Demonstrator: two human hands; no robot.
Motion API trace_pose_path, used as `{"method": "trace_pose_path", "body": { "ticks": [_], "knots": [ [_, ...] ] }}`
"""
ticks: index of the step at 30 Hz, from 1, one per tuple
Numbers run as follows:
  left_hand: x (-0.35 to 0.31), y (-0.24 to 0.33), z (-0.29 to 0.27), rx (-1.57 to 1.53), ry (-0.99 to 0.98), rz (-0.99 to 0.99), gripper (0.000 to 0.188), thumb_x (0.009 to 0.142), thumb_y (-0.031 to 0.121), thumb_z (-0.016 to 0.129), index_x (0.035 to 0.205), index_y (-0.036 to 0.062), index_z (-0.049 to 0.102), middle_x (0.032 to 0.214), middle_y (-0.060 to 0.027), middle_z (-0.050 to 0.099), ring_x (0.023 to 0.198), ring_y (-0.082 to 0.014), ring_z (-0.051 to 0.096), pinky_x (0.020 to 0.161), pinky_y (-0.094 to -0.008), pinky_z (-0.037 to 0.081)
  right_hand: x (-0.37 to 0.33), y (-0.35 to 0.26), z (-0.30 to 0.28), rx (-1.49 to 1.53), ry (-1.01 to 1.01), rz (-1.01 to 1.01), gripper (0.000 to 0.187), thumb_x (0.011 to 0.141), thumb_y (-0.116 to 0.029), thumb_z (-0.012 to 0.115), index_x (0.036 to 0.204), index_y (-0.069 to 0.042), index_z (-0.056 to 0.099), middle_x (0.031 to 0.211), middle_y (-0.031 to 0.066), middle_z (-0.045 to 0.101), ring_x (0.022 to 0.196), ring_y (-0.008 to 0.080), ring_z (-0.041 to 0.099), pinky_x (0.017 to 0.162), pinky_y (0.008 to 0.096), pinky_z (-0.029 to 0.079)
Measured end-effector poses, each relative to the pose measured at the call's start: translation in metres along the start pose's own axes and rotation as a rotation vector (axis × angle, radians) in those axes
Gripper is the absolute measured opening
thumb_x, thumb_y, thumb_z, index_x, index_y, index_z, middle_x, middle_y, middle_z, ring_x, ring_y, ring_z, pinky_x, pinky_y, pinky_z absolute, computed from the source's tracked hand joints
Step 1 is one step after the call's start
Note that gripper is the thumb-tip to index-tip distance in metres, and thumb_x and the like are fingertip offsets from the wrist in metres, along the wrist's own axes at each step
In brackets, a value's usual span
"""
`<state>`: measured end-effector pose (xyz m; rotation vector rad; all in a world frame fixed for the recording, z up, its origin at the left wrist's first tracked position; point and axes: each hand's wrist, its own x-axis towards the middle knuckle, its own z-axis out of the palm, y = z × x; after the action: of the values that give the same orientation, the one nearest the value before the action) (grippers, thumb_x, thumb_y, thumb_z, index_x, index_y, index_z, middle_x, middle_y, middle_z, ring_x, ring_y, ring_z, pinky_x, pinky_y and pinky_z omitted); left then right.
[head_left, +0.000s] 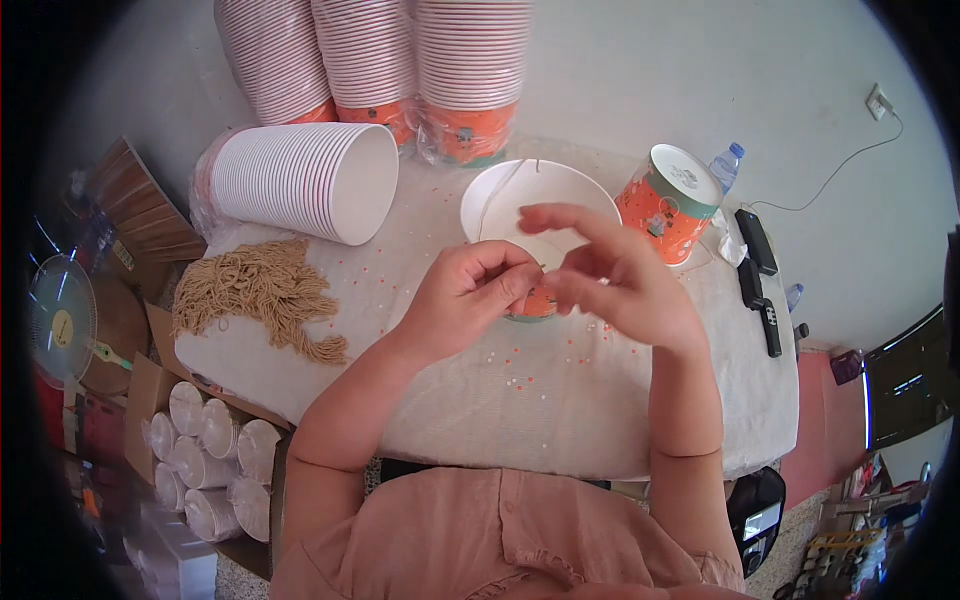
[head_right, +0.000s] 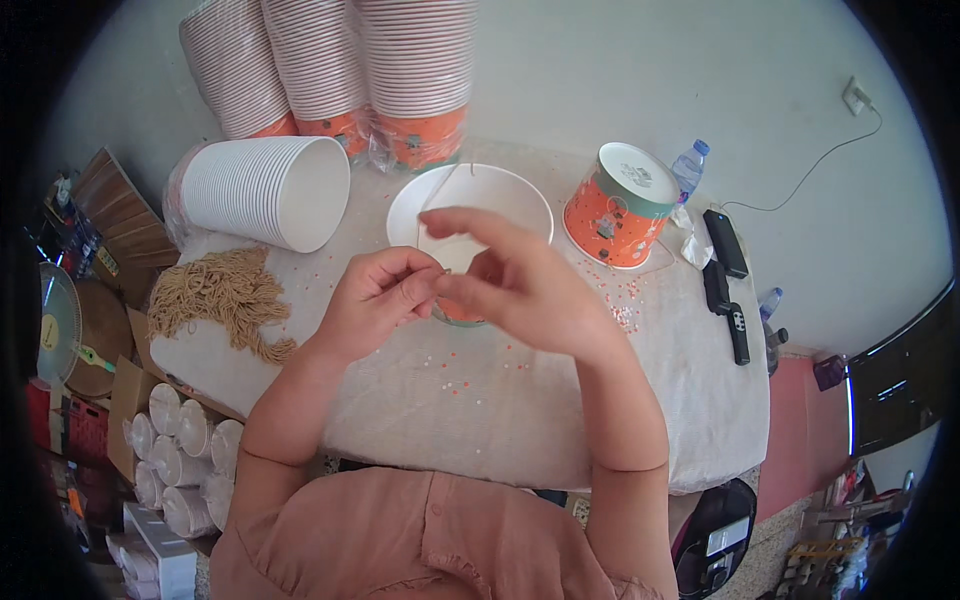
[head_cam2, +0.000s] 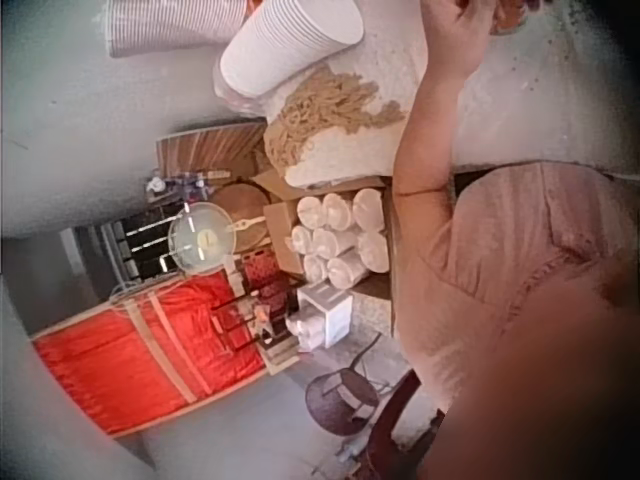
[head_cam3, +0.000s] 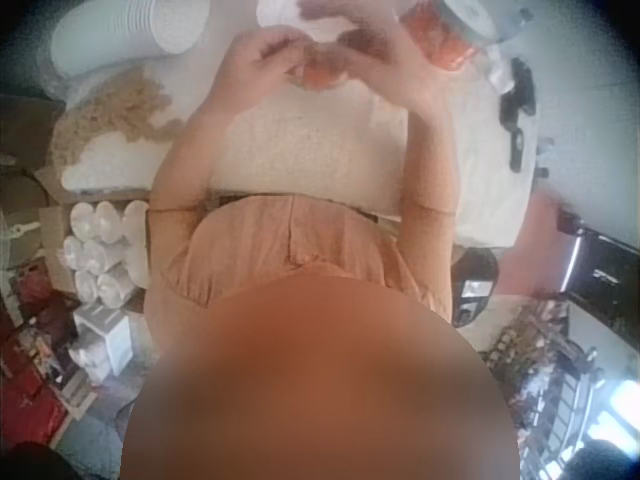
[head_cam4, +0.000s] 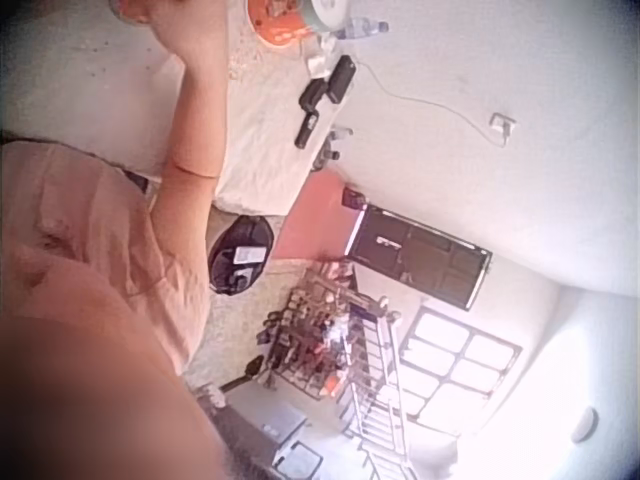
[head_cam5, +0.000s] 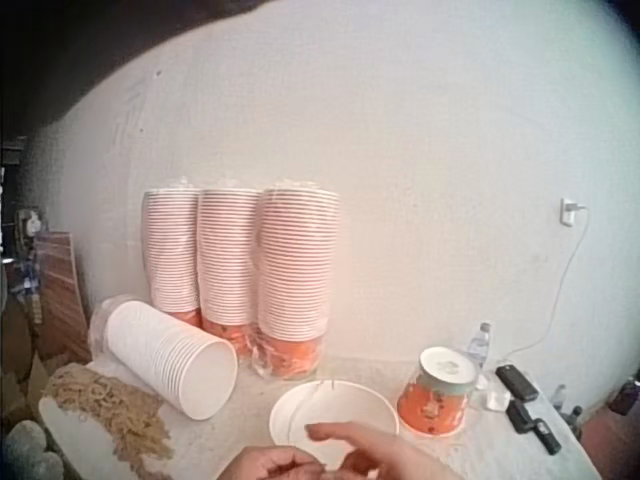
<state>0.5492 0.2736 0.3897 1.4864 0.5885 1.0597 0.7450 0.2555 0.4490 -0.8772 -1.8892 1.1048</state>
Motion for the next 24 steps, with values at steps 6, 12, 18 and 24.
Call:
{"method": "trace_pose_path", "body": {
  "ticks": [6,12,18,24],
  "knots": [
    [0.001,-0.004,-0.003,0.02,0.056,0.06,0.018,0.099,0.015,0.059,0.099,-0.002,0.065,0.077,0.0008,0.062,0.068,-0.0039,0.054,0.061,-0.0208,0.046,0.003,0.004,0.003,-0.184,0.014,0.062,0.029,0.089,0.002,0.063,0.117,0.0,0.061,0.09,0.001,0.063,0.069,0.0036,0.057,0.059,0.0203,0.046],
    [0.005,-0.002,-0.009,-0.206,0.005,-0.116,0.032,0.104,0.027,0.049,0.096,-0.0004,0.065,0.069,-0.0001,0.055,0.057,-0.0029,0.044,0.05,-0.0191,0.035,0.005,0.012,0.004,-0.262,0.153,-0.101,0.005,0.087,0.002,0.065,0.091,0.001,0.066,0.078,0.001,0.061,0.067,0.0051,0.054,0.057,0.0219,0.044],
    [0.003,0.0,-0.007,-0.255,-0.047,-0.203,0.051,0.106,0.041,0.038,0.092,-0.0014,0.063,0.064,-0.0001,0.051,0.05,-0.004,0.036,0.046,-0.0198,0.029,0.005,0.014,0.005,-0.261,0.178,-0.121,0.005,0.085,0.002,0.066,0.09,0.001,0.066,0.078,0.0042,0.061,0.065,0.0096,0.057,0.058,0.0249,0.046],
    [0.002,-0.003,-0.002,-0.258,-0.007,-0.145,0.042,0.105,0.036,0.044,0.085,0.002,0.058,0.065,0.0024,0.046,0.054,-0.0038,0.037,0.048,-0.0197,0.03,0.005,0.012,0.011,-0.296,0.165,-0.19,0.007,0.085,0.006,0.065,0.089,0.001,0.067,0.076,-0.0004,0.058,0.066,0.0039,0.054,0.056,0.0199,0.042]
  ]
}}
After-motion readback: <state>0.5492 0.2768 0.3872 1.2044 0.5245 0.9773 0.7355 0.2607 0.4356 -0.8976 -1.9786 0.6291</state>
